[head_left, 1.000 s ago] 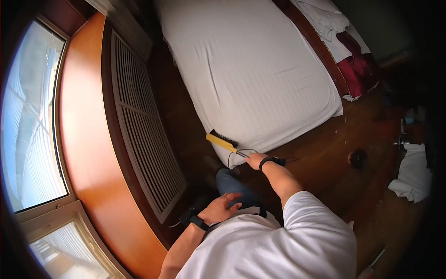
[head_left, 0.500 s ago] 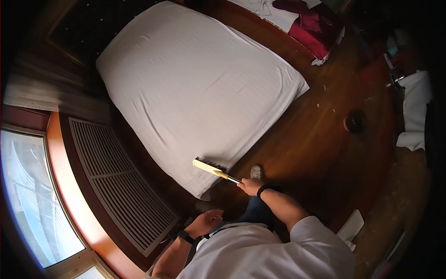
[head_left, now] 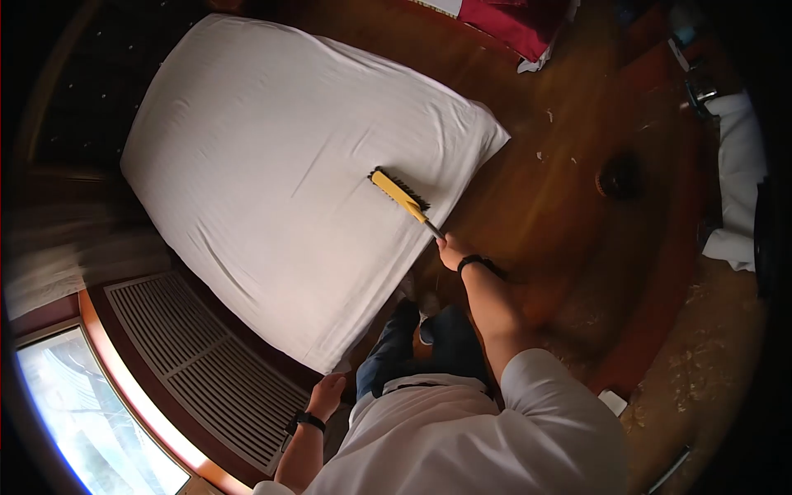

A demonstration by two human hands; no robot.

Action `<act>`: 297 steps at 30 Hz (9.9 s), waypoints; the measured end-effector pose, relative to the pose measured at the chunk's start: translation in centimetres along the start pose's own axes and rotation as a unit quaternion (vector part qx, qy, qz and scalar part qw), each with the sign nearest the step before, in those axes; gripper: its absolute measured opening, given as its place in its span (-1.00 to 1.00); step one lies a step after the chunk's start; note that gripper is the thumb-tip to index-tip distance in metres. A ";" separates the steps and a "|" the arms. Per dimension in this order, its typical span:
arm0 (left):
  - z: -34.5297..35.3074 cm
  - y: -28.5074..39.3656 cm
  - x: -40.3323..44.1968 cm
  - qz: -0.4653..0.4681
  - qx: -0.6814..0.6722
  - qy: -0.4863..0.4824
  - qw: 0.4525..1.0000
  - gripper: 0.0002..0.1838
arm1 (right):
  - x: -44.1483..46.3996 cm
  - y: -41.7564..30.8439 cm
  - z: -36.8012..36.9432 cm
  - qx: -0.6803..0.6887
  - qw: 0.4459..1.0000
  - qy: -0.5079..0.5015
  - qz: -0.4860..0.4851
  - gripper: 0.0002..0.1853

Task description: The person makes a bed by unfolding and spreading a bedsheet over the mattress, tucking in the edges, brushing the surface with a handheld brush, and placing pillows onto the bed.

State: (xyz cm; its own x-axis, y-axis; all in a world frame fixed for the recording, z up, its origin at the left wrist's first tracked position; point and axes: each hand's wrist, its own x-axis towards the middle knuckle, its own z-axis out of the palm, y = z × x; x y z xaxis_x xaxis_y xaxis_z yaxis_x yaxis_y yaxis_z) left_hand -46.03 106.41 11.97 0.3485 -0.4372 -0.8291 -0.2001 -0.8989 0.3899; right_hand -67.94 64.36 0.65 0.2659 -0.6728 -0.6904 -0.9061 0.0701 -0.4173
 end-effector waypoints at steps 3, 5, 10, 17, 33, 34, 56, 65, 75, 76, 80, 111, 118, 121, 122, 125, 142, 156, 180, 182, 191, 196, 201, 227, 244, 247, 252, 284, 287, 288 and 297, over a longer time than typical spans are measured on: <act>0.5 -2.2 0.0 -0.063 -0.011 0.018 0.998 -0.60 | -6.0 9.2 -6.5 -0.031 0.990 -0.010 0.139 -0.55; 1.0 -1.9 1.8 -0.096 -0.018 0.030 0.995 -0.59 | -7.5 14.4 -9.7 -0.061 0.978 0.066 0.188 -0.51; 2.5 0.1 4.6 -0.102 0.054 0.007 0.993 -0.56 | -2.4 10.8 -17.8 0.003 0.989 0.094 0.118 -0.49; 3.6 28.2 8.6 -0.029 0.097 0.091 0.991 -0.57 | 17.4 9.3 -23.3 -0.067 0.997 0.029 -0.020 -0.59; 11.6 52.3 14.8 0.012 0.221 -0.043 0.974 -0.58 | 24.5 17.9 -43.3 -0.116 0.984 -0.131 0.041 -0.51; 12.0 52.4 15.6 0.013 0.212 -0.041 0.976 -0.58 | 23.3 17.3 -46.2 -0.131 0.977 -0.162 0.044 -0.52; 18.2 104.9 34.3 0.588 0.238 -0.007 0.773 -0.52 | 20.9 25.1 -74.0 -0.029 0.997 0.076 -0.009 -0.62; 27.9 123.6 36.9 0.457 0.398 -0.204 0.769 -0.47 | 30.0 22.3 -88.8 -0.137 0.945 0.008 -0.297 -0.56; 25.7 130.4 35.9 0.415 0.504 -0.100 0.751 -0.59 | 36.4 22.7 -97.5 -0.218 0.869 0.135 -0.422 -0.65; 25.1 130.6 36.4 0.402 0.509 -0.099 0.755 -0.61 | 36.6 21.6 -98.1 -0.222 0.865 0.130 -0.431 -0.65; 20.7 131.8 38.0 0.426 0.507 -0.072 0.746 -0.68 | 37.5 16.3 -99.0 -0.226 0.884 0.086 -0.399 -0.69; -31.5 109.9 62.7 0.096 0.052 0.229 0.967 -0.65 | 79.1 -38.7 -90.6 -0.078 0.933 -0.030 -0.349 -0.66; -24.4 92.1 59.0 -0.164 0.038 0.134 0.977 -0.58 | 93.5 -64.6 -89.3 -0.184 0.868 -0.028 -0.460 -0.64; -22.8 93.7 59.8 -0.165 -0.006 0.047 0.985 -0.55 | 97.2 -74.9 -87.6 -0.238 0.846 -0.039 -0.476 -0.65; -26.3 98.3 59.5 -0.181 -0.066 0.016 0.981 -0.55 | 98.5 -77.6 -86.6 -0.244 0.841 -0.029 -0.481 -0.65; -31.6 100.4 66.2 -0.095 -0.081 0.063 0.990 -0.64 | 101.1 -85.2 -83.8 -0.253 0.838 -0.024 -0.483 -0.66; -60.4 103.9 77.5 -0.164 -0.299 0.344 0.875 -0.66 | 119.8 -118.6 -67.1 -0.343 0.798 -0.110 -0.484 -0.70; -62.6 113.4 77.3 -0.151 -0.248 0.172 0.941 -0.71 | 142.6 -126.0 -56.3 -0.376 0.801 -0.092 -0.456 -0.76; -81.6 111.6 83.8 -0.152 -0.290 0.143 0.934 -0.77 | 150.4 -109.3 -84.7 -0.367 0.899 0.156 -0.182 -0.46; -81.2 111.3 84.3 -0.270 -0.401 0.161 0.860 -0.78 | 147.3 -107.7 -84.3 -0.229 0.930 0.192 -0.213 -0.19; -79.5 114.0 81.5 -0.189 -0.164 0.039 0.968 -0.76 | 149.7 -102.2 -78.7 0.452 0.833 0.159 0.275 0.09; -79.3 113.6 81.8 -0.066 -0.016 0.096 0.993 -0.76 | 155.4 -100.2 -83.0 -0.508 0.851 0.056 0.121 -0.22; -82.4 116.6 84.2 -0.248 -0.331 0.167 0.895 -0.78 | 146.1 -107.3 -92.5 0.448 0.839 0.298 0.078 -0.39; -90.4 104.8 80.4 0.165 -0.744 0.160 0.628 -0.14 | 82.5 -130.1 -77.5 -0.057 0.708 -0.483 -0.513 -0.56; -82.2 102.0 61.6 0.110 -0.804 0.566 0.146 -0.53 | 111.1 -107.3 -51.3 -0.567 0.512 -0.440 -0.472 -0.38; -81.1 102.7 60.7 0.079 -0.788 0.603 0.102 -0.48 | 106.3 -114.4 -49.5 -0.647 0.467 -0.437 -0.414 -0.41; -82.1 103.5 61.3 0.061 -0.761 0.643 0.065 -0.47 | 108.0 -114.4 -42.8 -0.690 0.339 -0.488 -0.413 -0.44; -114.5 76.5 74.7 0.021 -0.691 0.678 0.251 -0.40 | 87.4 -169.3 -19.8 -0.209 0.489 -0.667 -0.521 -0.37; -112.3 71.8 79.8 -0.111 -0.680 0.620 0.375 -0.42 | 93.0 -172.3 -11.3 -0.189 0.488 -0.583 -0.622 -0.29; -110.2 70.6 82.8 -0.128 -0.709 0.591 0.362 -0.43 | 94.9 -172.3 -10.2 -0.191 0.488 -0.586 -0.618 -0.29; -88.2 88.1 92.9 -0.282 -0.779 0.295 0.476 -0.46 | 111.3 -161.4 -9.5 -0.624 0.540 -0.384 -0.415 -0.37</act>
State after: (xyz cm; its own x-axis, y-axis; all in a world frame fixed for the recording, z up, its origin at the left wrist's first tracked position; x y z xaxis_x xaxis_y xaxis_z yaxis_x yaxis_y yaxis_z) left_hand 49.47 -16.01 4.61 0.2334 0.3679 -0.9001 0.8397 0.3905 0.3774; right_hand 104.73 -28.85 -3.20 0.3739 0.4464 -0.8130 0.2406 -0.8932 -0.3798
